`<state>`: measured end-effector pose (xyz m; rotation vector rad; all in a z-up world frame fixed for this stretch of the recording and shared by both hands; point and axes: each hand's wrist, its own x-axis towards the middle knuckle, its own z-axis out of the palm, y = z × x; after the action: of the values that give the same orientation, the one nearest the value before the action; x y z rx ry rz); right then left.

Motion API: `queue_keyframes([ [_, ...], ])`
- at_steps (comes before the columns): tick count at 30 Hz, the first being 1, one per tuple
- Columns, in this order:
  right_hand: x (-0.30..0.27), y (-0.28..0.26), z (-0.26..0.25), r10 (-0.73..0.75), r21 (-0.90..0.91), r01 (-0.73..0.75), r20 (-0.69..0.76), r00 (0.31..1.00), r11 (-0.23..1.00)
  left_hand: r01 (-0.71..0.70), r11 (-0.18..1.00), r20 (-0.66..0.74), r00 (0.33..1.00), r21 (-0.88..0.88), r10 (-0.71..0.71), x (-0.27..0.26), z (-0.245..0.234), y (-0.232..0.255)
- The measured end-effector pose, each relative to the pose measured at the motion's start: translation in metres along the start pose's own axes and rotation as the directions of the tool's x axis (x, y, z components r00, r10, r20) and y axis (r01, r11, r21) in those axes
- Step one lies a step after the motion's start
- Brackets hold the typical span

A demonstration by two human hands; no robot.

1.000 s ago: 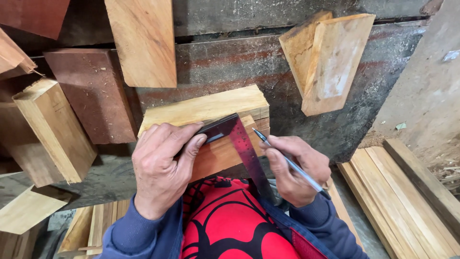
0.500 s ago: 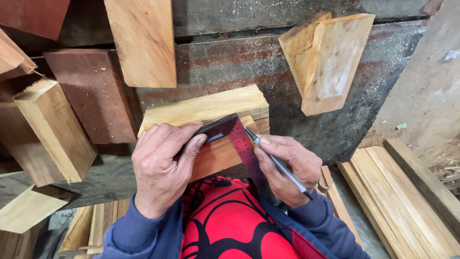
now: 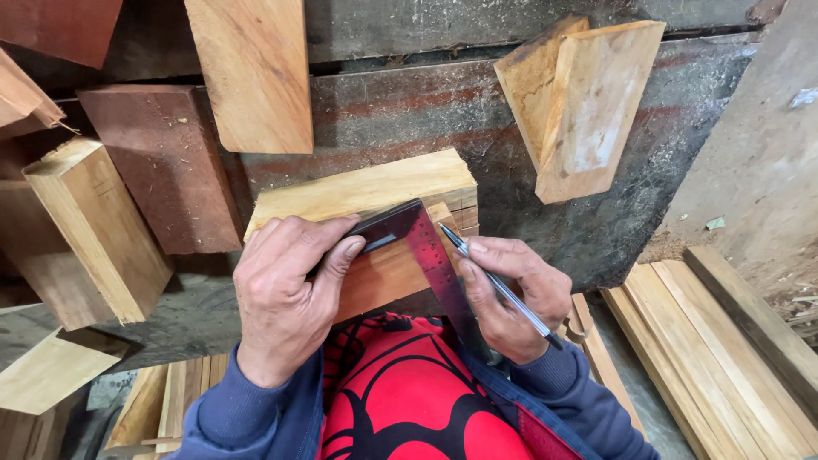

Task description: The person uses a try square and a pencil to mark lines on small rectangular pieces of wood. They repeatedly pick up a wood piece, align the square, draw a line, and then set the piece down to select another one from a pile.

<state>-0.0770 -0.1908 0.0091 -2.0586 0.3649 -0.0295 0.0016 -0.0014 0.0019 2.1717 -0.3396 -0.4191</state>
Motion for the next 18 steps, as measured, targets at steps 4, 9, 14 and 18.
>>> queue_keyframes([
  [4, -0.0004, 0.0004, -0.0006, -0.002, 0.015, 0.002, 0.004, 1.0, 1.0, 0.006, 1.0, 0.002, 1.0, -0.001, -0.006, -0.0009, 0.0002, -0.0001],
  [9, 0.0019, -0.0007, -0.0013, -0.019, 0.003, 0.019, 0.024, 1.0, 1.0, -0.002, 1.0, 0.0, 1.0, -0.004, 0.002, -0.0008, 0.0, -0.0004],
  [14, 0.0053, -0.0043, -0.002, -0.032, -0.002, 0.032, 0.049, 0.998, 0.999, -0.012, 1.0, -0.006, 1.0, 0.001, 0.012, 0.0, -0.0002, 0.0003],
  [18, 0.0079, -0.0069, -0.003, -0.045, -0.023, 0.047, 0.076, 0.996, 0.999, -0.014, 1.0, -0.007, 1.0, 0.02, 0.014, -0.001, 0.0003, -0.0008],
])
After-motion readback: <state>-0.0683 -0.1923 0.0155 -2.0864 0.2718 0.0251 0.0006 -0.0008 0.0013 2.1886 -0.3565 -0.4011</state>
